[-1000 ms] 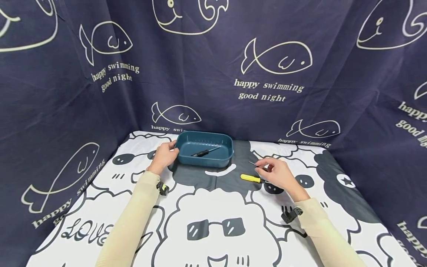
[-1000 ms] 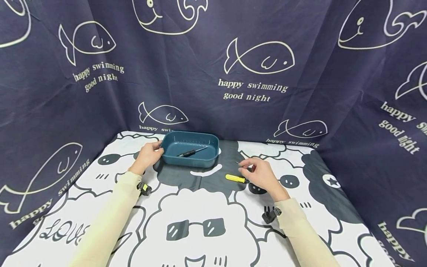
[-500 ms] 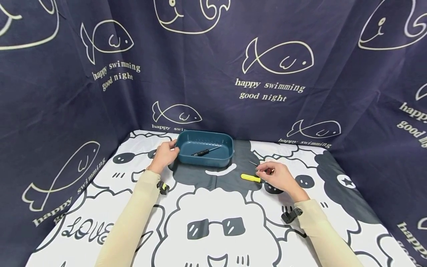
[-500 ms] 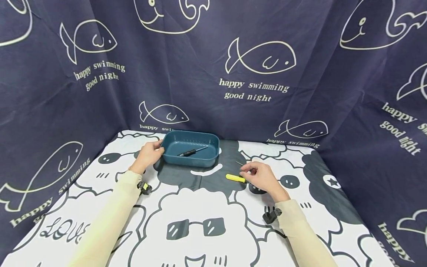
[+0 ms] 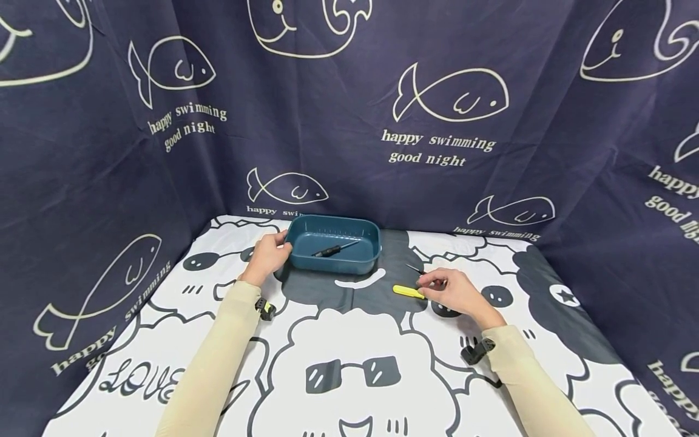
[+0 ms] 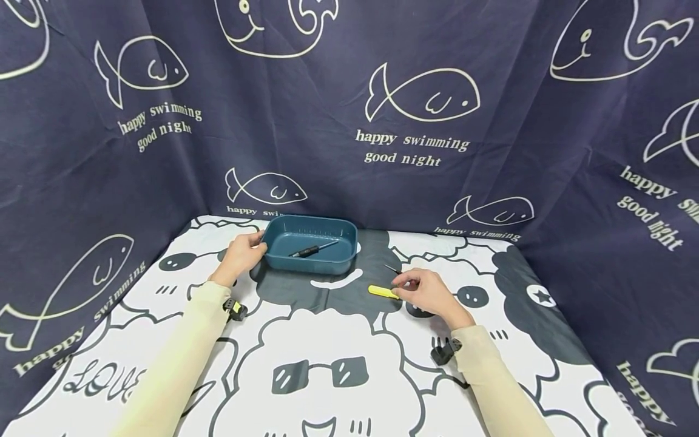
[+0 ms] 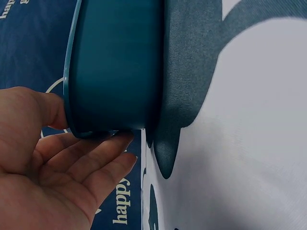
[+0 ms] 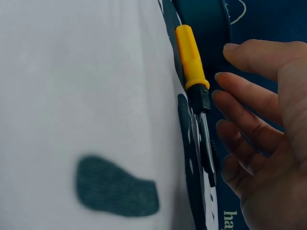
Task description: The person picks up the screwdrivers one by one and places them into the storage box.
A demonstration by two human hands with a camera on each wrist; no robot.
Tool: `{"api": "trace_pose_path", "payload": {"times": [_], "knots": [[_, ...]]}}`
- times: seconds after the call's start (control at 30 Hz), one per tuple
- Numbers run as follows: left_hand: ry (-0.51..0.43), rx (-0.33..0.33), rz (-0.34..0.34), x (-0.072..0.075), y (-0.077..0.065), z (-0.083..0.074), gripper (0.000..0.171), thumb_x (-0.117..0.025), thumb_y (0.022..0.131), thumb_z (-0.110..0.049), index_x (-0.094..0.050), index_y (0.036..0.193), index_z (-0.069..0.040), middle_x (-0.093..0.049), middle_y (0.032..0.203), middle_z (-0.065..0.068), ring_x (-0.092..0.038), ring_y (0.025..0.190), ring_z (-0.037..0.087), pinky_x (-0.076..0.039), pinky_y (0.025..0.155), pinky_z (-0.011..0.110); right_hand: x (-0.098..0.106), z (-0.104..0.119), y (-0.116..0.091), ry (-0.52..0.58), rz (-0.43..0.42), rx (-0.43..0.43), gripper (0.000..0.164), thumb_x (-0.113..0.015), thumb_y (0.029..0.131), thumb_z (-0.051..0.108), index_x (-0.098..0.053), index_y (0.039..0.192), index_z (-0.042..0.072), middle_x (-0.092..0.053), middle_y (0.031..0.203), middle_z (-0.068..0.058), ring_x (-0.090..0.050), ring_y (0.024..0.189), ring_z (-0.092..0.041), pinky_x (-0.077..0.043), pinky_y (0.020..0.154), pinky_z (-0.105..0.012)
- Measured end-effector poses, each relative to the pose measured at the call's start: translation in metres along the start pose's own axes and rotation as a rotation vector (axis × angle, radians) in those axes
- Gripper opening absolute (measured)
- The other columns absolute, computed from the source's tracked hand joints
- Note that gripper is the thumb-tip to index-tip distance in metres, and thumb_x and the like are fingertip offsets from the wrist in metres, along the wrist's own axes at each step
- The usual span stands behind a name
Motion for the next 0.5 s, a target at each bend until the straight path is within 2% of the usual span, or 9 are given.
{"api": "trace_pose_path", "payload": {"times": [0.3,0.5], "knots": [[-0.008,0.006,0.006,-0.0011,-0.0004,0.0001,0.053,-0.055,0.100,-0.018,-0.051,0.152,-0.005,-0.062,0.141,0.017,-0.056,0.134,0.032,-0.042,0.113,0.053,-0.0043,-0.0045,-0.0015,0.030,0.039,-0.007,0.018,-0.085,0.085,0.022,-0.081,0.102,0.017,-0.072,0.091,0.005,-0.060,0.077,-0.017,-0.049,0.069,-0.027],[0.002,0.005,0.003,-0.0005,-0.0002,0.0005,0.053,-0.055,0.100,-0.018,-0.052,0.151,-0.004,-0.062,0.143,0.017,-0.056,0.135,0.033,-0.042,0.113,0.053,-0.0065,-0.0097,-0.0015,0.050,0.056,-0.008,0.016,-0.085,0.085,0.020,-0.081,0.101,0.018,-0.072,0.086,0.004,-0.060,0.073,-0.016,-0.049,0.065,-0.026]]}}
Point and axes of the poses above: each hand's wrist, its own y-axis towards the middle knuckle, its own x-axis out of the back of the hand, z = x × y, the point moved 10 cm from there along y, towards the middle knuckle
